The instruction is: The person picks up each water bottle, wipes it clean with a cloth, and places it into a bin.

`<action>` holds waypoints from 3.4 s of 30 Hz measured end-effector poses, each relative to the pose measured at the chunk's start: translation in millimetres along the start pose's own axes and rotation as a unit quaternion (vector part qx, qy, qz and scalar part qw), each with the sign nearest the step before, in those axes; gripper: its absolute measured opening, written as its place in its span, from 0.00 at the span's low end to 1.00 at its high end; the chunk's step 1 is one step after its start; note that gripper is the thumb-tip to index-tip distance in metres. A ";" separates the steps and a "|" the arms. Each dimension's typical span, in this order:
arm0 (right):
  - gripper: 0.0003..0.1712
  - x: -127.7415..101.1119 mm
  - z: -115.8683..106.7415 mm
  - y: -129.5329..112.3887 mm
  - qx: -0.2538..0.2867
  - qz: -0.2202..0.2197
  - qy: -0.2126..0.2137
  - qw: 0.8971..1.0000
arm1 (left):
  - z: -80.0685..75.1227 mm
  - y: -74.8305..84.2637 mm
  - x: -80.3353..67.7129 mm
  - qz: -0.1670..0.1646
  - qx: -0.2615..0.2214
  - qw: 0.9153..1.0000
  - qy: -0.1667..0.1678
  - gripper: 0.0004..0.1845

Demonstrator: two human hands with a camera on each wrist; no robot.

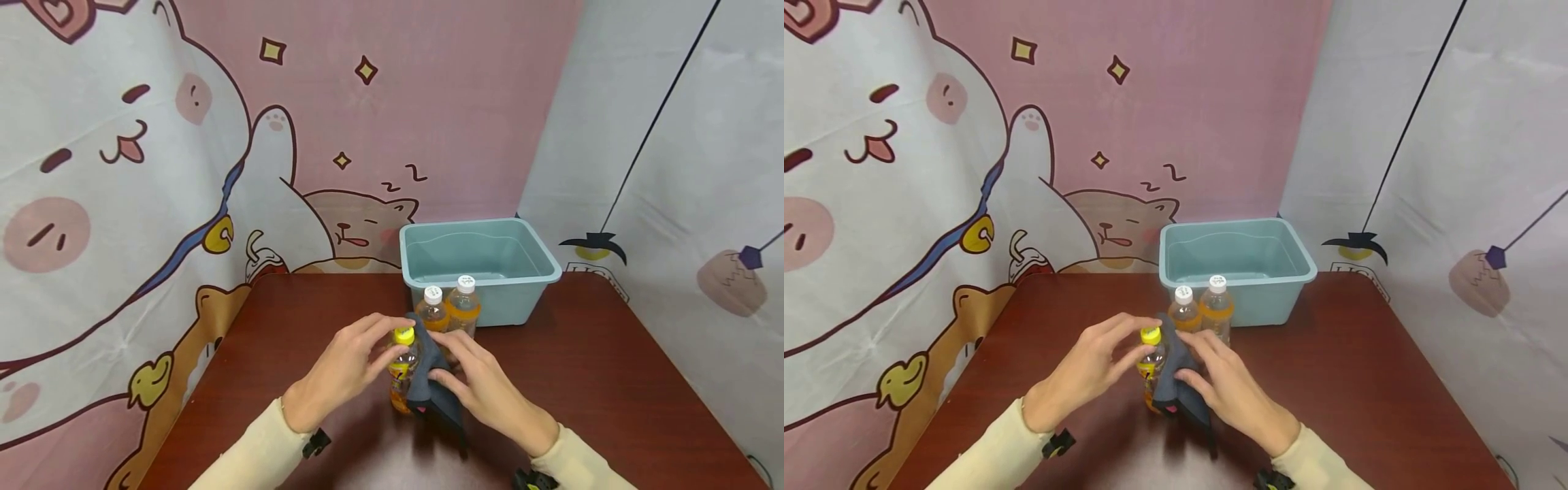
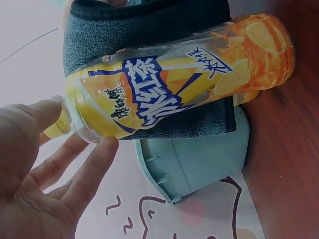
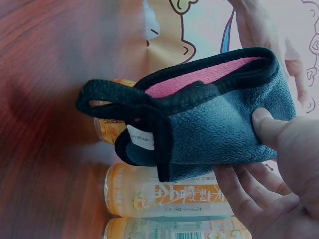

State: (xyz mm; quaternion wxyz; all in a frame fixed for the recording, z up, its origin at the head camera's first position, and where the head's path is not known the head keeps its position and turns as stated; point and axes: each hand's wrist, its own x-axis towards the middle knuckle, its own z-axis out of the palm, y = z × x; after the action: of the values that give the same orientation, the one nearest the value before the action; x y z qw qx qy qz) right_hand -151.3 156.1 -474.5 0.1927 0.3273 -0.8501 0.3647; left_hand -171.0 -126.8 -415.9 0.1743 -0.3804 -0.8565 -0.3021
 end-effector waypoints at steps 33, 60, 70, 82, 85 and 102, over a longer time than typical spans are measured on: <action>0.39 24.3 12.5 11.1 0.006 -0.012 0.061 0.998 | -0.7 -15.4 14.0 -0.011 0.004 1.000 -0.008 0.24; 0.39 32.4 9.8 11.0 0.051 -0.010 0.073 0.996 | -0.1 -13.6 12.0 -0.008 -0.007 1.000 -0.010 0.25; 0.35 27.8 8.1 15.8 0.003 -0.030 0.039 0.999 | -1.0 -12.6 12.5 -0.013 -0.007 1.000 -0.009 0.23; 0.23 21.2 22.3 33.1 -0.029 -0.015 -0.081 0.996 | -8.5 -11.7 9.2 -0.030 -0.012 0.999 -0.031 0.24; 0.19 23.3 25.6 35.7 -0.045 -0.024 -0.108 0.993 | -12.8 -11.8 10.0 -0.028 -0.010 0.999 -0.034 0.24; 0.07 24.8 44.9 40.6 -0.024 0.018 -0.184 0.982 | -22.8 -13.4 9.7 -0.038 -0.027 0.998 -0.040 0.25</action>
State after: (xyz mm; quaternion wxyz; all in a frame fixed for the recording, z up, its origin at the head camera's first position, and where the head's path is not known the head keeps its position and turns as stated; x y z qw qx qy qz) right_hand -201.2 133.4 -510.0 0.0342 0.3683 -0.8855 0.2812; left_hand -185.9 -143.4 -398.7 0.1178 -0.3636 -0.8685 -0.3157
